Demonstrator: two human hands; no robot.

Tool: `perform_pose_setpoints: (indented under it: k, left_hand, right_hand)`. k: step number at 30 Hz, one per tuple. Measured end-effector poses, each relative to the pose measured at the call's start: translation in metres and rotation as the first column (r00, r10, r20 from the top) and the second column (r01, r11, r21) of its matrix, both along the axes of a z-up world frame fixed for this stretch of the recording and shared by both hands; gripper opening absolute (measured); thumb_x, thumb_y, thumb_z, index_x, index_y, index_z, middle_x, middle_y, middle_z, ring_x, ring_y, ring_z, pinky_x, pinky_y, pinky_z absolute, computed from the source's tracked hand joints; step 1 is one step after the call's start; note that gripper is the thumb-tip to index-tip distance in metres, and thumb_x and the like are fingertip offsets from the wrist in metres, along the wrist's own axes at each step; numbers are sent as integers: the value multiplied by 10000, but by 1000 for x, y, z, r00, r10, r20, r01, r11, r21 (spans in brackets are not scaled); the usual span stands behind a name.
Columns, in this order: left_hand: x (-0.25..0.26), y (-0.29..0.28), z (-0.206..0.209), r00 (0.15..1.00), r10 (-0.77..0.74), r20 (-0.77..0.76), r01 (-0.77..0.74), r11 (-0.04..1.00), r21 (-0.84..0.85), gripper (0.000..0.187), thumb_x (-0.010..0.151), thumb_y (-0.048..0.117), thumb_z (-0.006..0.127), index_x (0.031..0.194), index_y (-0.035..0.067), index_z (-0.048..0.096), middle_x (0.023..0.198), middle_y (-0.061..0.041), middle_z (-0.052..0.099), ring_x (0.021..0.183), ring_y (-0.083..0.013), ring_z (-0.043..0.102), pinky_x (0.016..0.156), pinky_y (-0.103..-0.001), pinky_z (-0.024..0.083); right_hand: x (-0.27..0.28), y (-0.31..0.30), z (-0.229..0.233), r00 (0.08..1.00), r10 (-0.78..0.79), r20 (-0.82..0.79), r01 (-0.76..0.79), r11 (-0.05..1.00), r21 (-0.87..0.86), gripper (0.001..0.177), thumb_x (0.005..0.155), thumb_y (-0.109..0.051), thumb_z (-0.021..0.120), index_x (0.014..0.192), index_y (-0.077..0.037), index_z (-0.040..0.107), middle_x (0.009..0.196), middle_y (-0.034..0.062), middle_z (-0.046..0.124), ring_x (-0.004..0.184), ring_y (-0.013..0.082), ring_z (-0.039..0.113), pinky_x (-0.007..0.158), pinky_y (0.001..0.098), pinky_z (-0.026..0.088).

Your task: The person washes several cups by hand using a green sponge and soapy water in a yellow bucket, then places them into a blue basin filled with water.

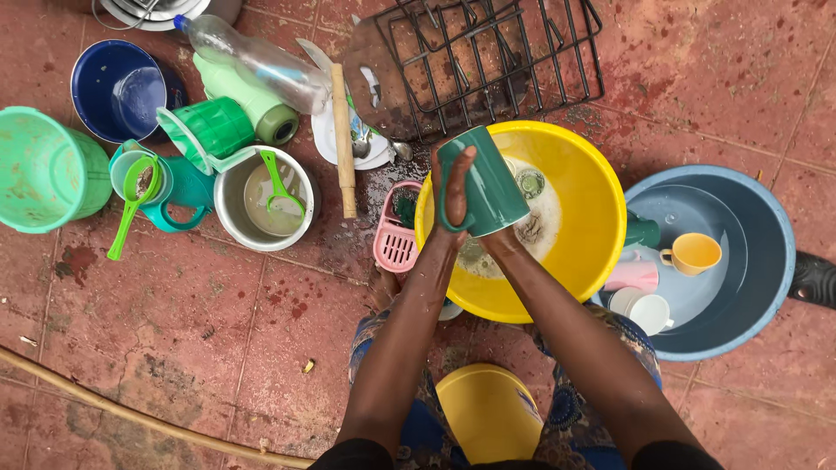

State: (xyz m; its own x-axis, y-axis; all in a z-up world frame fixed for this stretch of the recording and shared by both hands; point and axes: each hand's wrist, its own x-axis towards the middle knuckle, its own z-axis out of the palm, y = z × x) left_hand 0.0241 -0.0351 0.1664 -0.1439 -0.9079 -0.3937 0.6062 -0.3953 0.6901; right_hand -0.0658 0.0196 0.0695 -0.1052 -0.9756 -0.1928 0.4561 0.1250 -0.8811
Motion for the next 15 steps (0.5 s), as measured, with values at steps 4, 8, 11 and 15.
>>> perform_pose_setpoints:
  k: [4, 8, 11, 15]
  left_hand:
    - [0, 0, 1, 995, 47, -84, -38, 993, 111, 587, 891, 433, 753, 1309, 104, 505, 1114, -61, 579, 1023, -196, 613, 882, -392, 543]
    - [4, 3, 4, 856, 33, 516, -1, 998, -61, 616, 867, 416, 769, 1262, 54, 465, 1093, -119, 623, 995, -236, 665, 842, -406, 581]
    - [-1, 6, 16, 893, 6, 449, 19, 999, -50, 615, 866, 414, 744, 1269, 67, 435, 1082, -126, 626, 972, -244, 675, 827, -426, 604]
    - [-2, 8, 43, 960, -77, -268, 99, 993, 69, 678, 871, 455, 703, 1365, 63, 453, 1183, -129, 615, 1020, -250, 684, 874, -426, 612]
  right_hand:
    - [-9, 9, 23, 757, -79, 648, -46, 984, 174, 437, 1051, -208, 615, 1437, -19, 533, 1389, 148, 607, 1278, 258, 593, 1089, 371, 514]
    - [3, 12, 17, 956, 111, -271, -113, 994, 6, 434, 1052, -227, 630, 1427, -27, 543, 1387, 144, 610, 1275, 253, 601, 1100, 376, 518]
    - [1, 13, 16, 879, 122, -460, -142, 990, -9, 432, 1052, -240, 641, 1420, -32, 551, 1386, 141, 611, 1273, 250, 607, 1107, 380, 521]
    - [-20, 8, 55, 507, -111, 855, -113, 974, 194, 430, 1052, -259, 655, 1410, -40, 561, 1385, 137, 614, 1270, 245, 615, 1118, 385, 525]
